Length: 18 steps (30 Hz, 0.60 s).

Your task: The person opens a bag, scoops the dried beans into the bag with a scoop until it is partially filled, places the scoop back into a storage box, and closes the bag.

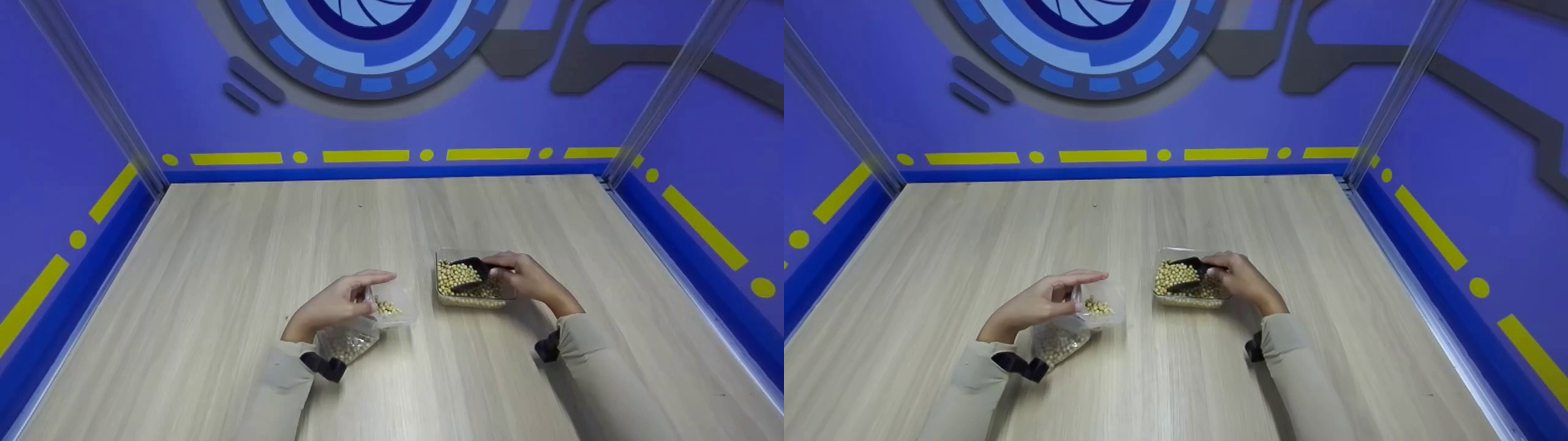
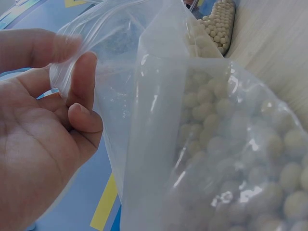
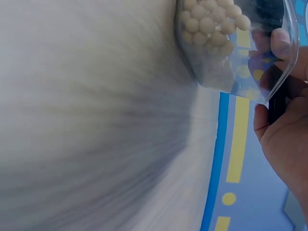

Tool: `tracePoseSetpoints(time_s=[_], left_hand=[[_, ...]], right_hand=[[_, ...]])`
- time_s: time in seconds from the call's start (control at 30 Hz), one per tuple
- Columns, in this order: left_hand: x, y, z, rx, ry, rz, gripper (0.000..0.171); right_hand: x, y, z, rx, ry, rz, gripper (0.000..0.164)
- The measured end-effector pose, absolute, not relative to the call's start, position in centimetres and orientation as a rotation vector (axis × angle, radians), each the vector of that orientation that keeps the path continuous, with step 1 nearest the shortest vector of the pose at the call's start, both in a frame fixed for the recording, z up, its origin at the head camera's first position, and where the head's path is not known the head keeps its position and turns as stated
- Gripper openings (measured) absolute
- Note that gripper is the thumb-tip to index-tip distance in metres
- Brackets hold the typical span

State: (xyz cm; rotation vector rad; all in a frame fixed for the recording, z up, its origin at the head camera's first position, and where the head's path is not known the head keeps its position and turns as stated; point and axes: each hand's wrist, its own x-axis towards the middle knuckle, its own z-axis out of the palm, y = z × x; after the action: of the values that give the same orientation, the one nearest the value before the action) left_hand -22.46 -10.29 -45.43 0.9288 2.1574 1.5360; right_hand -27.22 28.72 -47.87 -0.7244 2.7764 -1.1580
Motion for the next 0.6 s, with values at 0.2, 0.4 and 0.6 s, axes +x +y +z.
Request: tracePoseSetpoints(time_s=[0.2, 0.4, 0.6], left_hand=[[-22.43, -10.34, -45.36, 0.928, 2.168, 1.533, 0.059], [-22.44, -10.31, -45.42, 0.925, 2.157, 1.551, 0.059], [-22.49, -10.32, -45.51, 0.931, 2.164, 1.552, 0.059]], right_hand=[[-27.29, 29.00, -47.85, -0.729, 2.765, -1.175, 0.033], [-27.40, 29.23, -47.99, -0.740, 2.766, -1.208, 0.033], [-27.43, 29.45, -48.23, -0.764, 2.777, -1.219, 0.033]])
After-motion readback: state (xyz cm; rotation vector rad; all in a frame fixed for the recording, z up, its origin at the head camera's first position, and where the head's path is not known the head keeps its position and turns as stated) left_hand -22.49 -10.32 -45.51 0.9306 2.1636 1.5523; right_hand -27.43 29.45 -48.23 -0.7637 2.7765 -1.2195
